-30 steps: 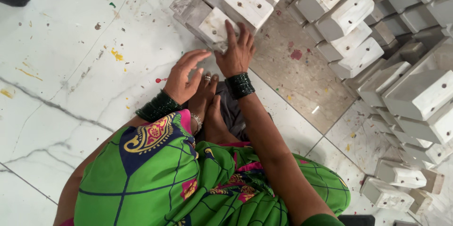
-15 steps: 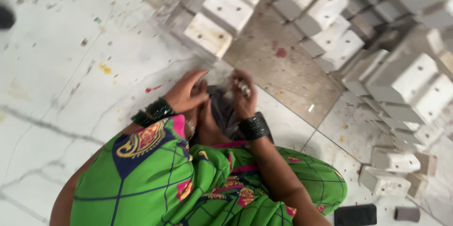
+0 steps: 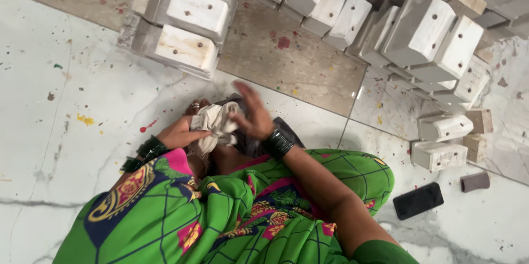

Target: The person sits on the floor among many white stone blocks, picks up blocks one at a time, wipes their surfaces with a cloth, and places them onto stacks arranged on the floor. The person continues handling and stacking the wiped blocks throughout the episode.

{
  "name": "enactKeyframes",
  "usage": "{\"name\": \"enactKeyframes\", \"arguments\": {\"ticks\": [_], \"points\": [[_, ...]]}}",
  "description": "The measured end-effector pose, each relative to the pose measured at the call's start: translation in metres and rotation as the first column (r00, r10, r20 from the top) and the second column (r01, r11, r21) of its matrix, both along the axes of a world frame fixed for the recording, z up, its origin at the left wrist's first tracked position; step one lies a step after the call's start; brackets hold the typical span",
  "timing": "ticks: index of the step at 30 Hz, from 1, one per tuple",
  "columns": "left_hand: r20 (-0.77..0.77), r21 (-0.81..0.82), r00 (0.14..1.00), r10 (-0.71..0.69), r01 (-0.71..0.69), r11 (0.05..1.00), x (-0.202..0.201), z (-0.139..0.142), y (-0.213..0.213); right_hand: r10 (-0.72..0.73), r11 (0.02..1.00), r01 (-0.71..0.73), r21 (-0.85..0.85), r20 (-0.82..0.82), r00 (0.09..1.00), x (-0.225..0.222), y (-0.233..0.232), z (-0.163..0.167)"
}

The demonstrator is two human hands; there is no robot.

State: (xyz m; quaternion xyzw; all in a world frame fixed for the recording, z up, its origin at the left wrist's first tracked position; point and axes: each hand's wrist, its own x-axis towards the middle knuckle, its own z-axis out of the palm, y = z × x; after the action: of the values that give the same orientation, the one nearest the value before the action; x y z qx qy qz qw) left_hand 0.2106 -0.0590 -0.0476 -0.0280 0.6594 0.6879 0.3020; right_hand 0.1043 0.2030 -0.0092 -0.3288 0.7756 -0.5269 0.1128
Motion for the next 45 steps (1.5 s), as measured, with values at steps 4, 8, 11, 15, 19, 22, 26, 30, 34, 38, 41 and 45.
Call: {"name": "enactKeyframes", "arguments": {"ticks": [4, 8, 11, 15, 19, 22, 26, 30, 34, 38, 41, 45], "points": [[0.050, -0.159, 0.998, -0.026, 0.034, 0.987, 0.007, 0.011, -0.007, -0.231, 0.870, 0.369, 0.327, -0.391, 0.891, -0.083, 0.048, -0.044], [0.064, -0.167, 0.997, 0.037, -0.026, 0.986, 0.010, 0.020, -0.010, -0.348, 0.741, 0.583, 0.334, -0.552, 0.758, -0.183, 0.105, -0.047], [0.102, -0.168, 0.992, 0.069, -0.051, 0.985, 0.013, 0.021, -0.011, -0.331, 0.614, 0.668, 0.421, -0.631, 0.702, -0.238, 0.131, -0.034], [0.059, -0.135, 0.998, 0.036, -0.028, 0.990, 0.017, 0.015, -0.014, -0.303, 0.499, 0.627, 0.598, -0.558, 0.773, -0.284, 0.147, -0.017], [0.131, -0.043, 0.985, 0.109, -0.104, 0.994, 0.023, 0.007, -0.013, -0.268, 0.442, 0.576, 0.687, -0.512, 0.816, -0.310, 0.144, -0.010], [0.157, -0.051, 0.978, 0.135, -0.128, 0.990, 0.027, 0.003, -0.014, -0.321, 0.443, 0.533, 0.721, -0.427, 0.845, -0.320, 0.141, -0.007], [0.170, -0.099, 0.977, 0.130, -0.115, 0.988, 0.026, 0.000, -0.015, -0.299, 0.450, 0.518, 0.727, -0.424, 0.855, -0.318, 0.143, -0.005], [0.155, -0.169, 0.983, 0.100, -0.073, 0.983, 0.023, 0.000, -0.014, -0.262, 0.484, 0.518, 0.705, -0.448, 0.855, -0.307, 0.147, -0.008], [0.172, -0.089, 0.979, 0.113, -0.099, 0.991, 0.020, 0.001, -0.014, -0.242, 0.473, 0.508, 0.720, -0.448, 0.861, -0.291, 0.146, -0.013], [0.146, -0.073, 0.985, 0.095, -0.085, 0.994, 0.017, 0.000, -0.016, -0.224, 0.417, 0.501, 0.758, -0.449, 0.865, -0.270, 0.145, -0.016], [0.081, -0.147, 0.992, 0.093, -0.080, 0.986, 0.015, 0.000, -0.017, -0.214, 0.411, 0.495, 0.765, -0.447, 0.869, -0.250, 0.147, -0.019], [0.080, -0.238, 0.994, 0.081, -0.060, 0.969, 0.012, 0.004, -0.017, -0.181, 0.409, 0.497, 0.765, -0.466, 0.866, -0.218, 0.150, -0.026]]}}
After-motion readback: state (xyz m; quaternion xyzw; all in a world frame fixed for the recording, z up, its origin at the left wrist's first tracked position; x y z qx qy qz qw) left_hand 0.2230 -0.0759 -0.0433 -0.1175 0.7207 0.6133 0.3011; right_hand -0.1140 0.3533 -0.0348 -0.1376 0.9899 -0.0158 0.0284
